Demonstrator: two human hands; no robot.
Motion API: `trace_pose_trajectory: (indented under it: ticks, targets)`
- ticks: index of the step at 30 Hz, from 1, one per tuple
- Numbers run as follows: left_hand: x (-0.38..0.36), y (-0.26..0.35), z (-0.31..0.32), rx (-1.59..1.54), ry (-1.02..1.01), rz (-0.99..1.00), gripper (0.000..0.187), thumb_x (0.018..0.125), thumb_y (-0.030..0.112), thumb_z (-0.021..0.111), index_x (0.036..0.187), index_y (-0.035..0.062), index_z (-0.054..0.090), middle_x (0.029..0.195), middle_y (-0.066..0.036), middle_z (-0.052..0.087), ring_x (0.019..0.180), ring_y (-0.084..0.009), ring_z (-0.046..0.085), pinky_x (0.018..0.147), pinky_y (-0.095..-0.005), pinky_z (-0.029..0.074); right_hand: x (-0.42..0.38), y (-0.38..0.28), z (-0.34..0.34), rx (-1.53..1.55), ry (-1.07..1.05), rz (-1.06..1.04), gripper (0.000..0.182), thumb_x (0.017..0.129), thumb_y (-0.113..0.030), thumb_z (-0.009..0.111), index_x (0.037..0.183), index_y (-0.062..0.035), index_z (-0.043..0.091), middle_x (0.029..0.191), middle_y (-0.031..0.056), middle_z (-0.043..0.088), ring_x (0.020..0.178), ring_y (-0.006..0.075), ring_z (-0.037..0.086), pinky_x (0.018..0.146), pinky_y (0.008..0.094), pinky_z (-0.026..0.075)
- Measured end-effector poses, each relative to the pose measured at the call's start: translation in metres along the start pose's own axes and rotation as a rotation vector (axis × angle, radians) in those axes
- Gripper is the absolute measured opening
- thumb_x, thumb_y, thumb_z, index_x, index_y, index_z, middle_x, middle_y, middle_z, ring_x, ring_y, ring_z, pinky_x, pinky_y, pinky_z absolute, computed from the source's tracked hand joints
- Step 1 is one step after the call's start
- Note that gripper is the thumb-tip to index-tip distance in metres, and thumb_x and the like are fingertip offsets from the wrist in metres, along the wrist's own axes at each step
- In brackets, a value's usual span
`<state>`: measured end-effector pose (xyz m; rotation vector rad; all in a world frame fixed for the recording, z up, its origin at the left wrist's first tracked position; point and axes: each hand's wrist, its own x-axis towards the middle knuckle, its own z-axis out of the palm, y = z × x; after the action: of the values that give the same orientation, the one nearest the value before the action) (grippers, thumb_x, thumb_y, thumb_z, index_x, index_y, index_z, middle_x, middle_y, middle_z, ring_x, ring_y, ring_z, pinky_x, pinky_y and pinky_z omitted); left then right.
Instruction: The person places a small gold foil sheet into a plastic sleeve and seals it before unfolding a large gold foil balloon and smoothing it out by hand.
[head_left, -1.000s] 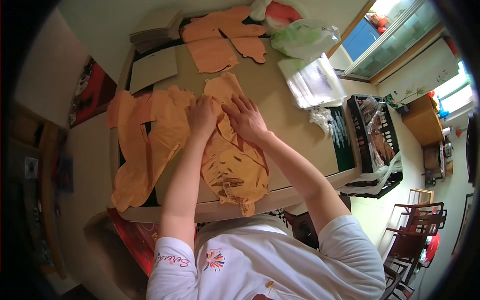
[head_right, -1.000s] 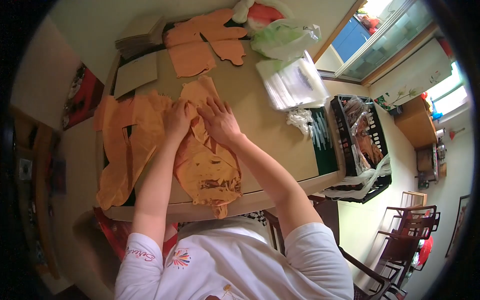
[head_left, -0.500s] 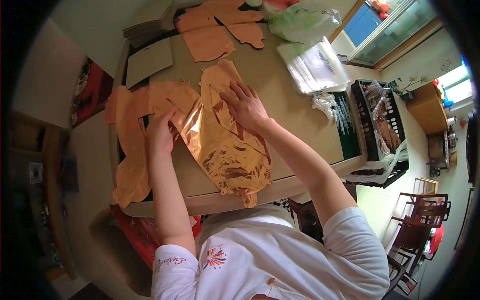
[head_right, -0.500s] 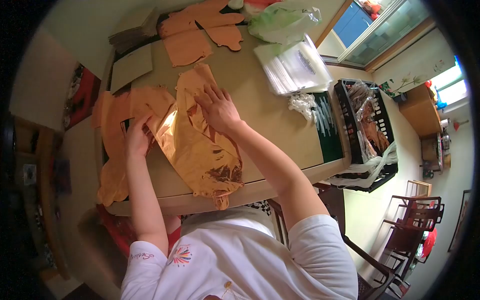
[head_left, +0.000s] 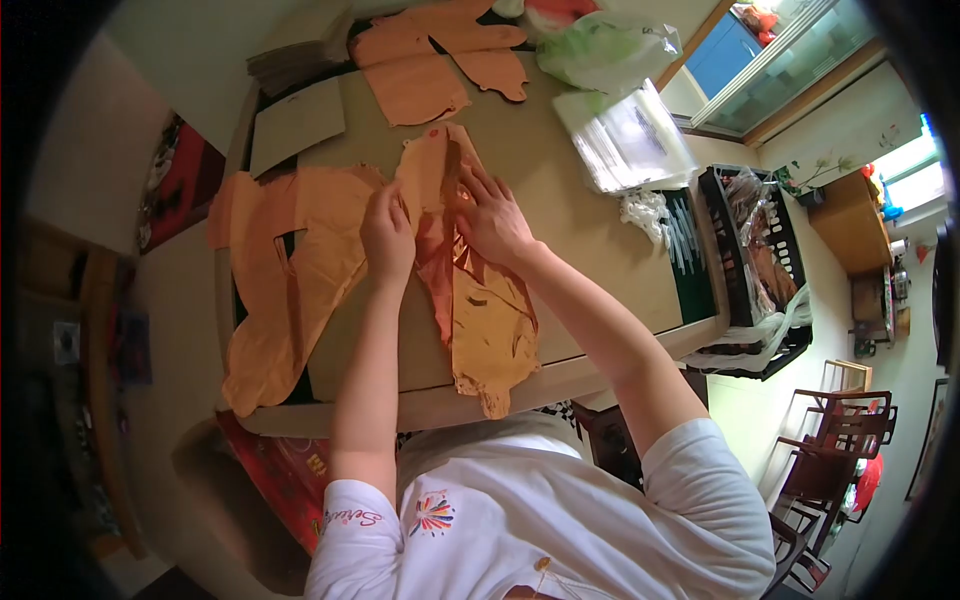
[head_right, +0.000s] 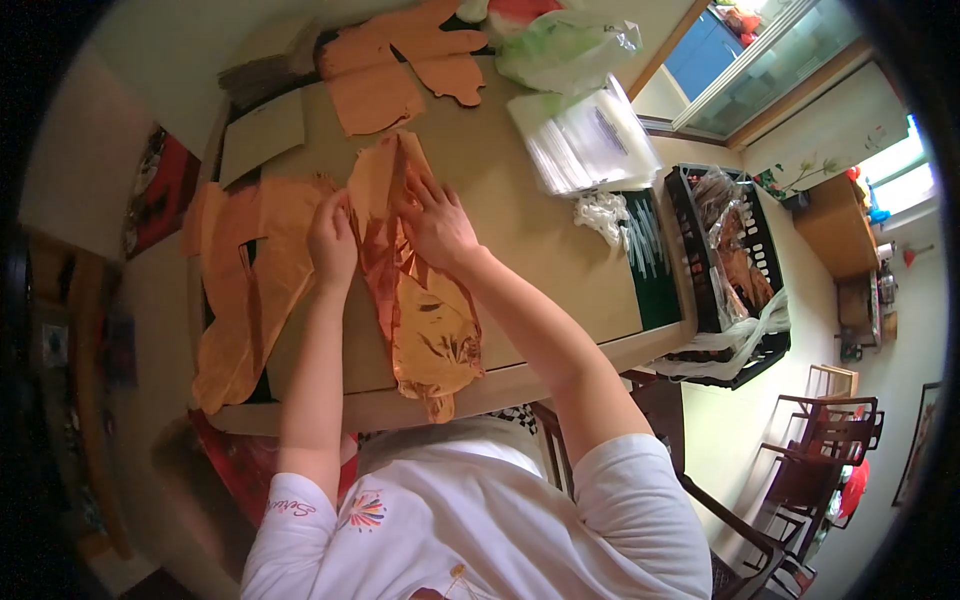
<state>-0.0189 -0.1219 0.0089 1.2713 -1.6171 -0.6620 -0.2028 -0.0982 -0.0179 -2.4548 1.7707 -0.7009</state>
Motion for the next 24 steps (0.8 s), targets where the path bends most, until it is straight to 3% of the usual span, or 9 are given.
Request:
trace_pose_trajectory:
  ticks: [1,2,5,11,14,15,19,24]
  targets:
    - [-0.003,-0.023,0.007,0.154,-0.07,0.127,0.034,0.095,0.01,0.046,0.127,-0.0014,0.052,0.13,-0.023,0.053,0.119,-0.0381,0.051,0.099,-0.042,0.043,0.0,0.0,-0.003,-0.028,-0.051,0.011,0.034,0.089,-0.024,0.054,0.12,-0.0111,0.062,0.144,0.0187,0.042,0.137,0.035,0.032,0.112,0.0504,0.026]
    - [-0.008,-0.031,0.014,0.252,-0.084,0.166,0.036,0.096,0.011,0.046,0.129,-0.0016,0.05,0.133,-0.023,0.05,0.122,-0.0385,0.048,0.101,-0.0436,0.041,0.002,0.0,-0.005,-0.058,-0.098,0.02,0.034,0.089,-0.024,0.054,0.119,-0.0106,0.063,0.144,0.0187,0.042,0.137,0.0352,0.031,0.112,0.0504,0.025]
    - [-0.023,-0.025,0.025,0.541,-0.169,0.256,0.044,0.097,0.022,0.047,0.134,-0.0018,0.045,0.142,-0.023,0.041,0.132,-0.0388,0.038,0.109,-0.049,0.031,0.002,-0.002,-0.004,-0.014,0.027,-0.012,0.033,0.087,-0.022,0.056,0.117,-0.0096,0.064,0.143,0.0188,0.043,0.138,0.0349,0.031,0.112,0.0507,0.025]
    - [-0.029,-0.011,0.026,0.7,-0.23,0.305,0.05,0.095,0.031,0.048,0.135,0.0004,0.046,0.144,-0.021,0.04,0.136,-0.0361,0.034,0.112,-0.0496,0.026,0.004,0.006,-0.002,-0.02,-0.061,0.017,0.034,0.088,-0.021,0.056,0.119,-0.008,0.062,0.14,0.0192,0.044,0.136,0.0369,0.033,0.112,0.0492,0.027]
    - [-0.028,-0.016,0.027,0.695,-0.221,0.313,0.05,0.095,0.031,0.048,0.135,0.0011,0.046,0.145,-0.021,0.039,0.137,-0.0359,0.033,0.112,-0.0504,0.025,0.015,0.004,-0.007,0.595,0.212,0.234,0.037,0.09,-0.016,0.054,0.126,-0.009,0.057,0.138,0.0194,0.045,0.133,0.0376,0.035,0.11,0.0471,0.029]
    - [-0.027,-0.016,0.028,0.7,-0.218,0.304,0.05,0.095,0.031,0.048,0.135,0.0013,0.046,0.145,-0.021,0.039,0.137,-0.0359,0.033,0.112,-0.0504,0.025,0.018,0.005,-0.016,0.447,0.34,0.273,0.038,0.094,-0.021,0.051,0.131,-0.0112,0.053,0.142,0.0176,0.042,0.135,0.0355,0.033,0.112,0.0471,0.027]
    - [-0.03,-0.016,0.029,0.698,-0.224,0.308,0.049,0.096,0.029,0.048,0.136,0.0019,0.045,0.143,-0.021,0.04,0.136,-0.0369,0.033,0.113,-0.0497,0.024,0.023,0.0,-0.01,0.057,0.053,-0.009,0.046,0.095,-0.03,0.05,0.137,-0.0122,0.047,0.147,0.0158,0.037,0.139,0.0322,0.029,0.115,0.0469,0.022]
    - [-0.031,-0.011,0.026,0.69,-0.2,0.316,0.049,0.096,0.028,0.048,0.136,0.0005,0.044,0.14,-0.023,0.042,0.135,-0.0379,0.034,0.112,-0.0501,0.026,0.013,0.005,0.001,0.026,-0.044,0.037,0.05,0.094,-0.035,0.048,0.137,-0.0111,0.046,0.147,0.0158,0.039,0.139,0.0325,0.031,0.114,0.0474,0.024]
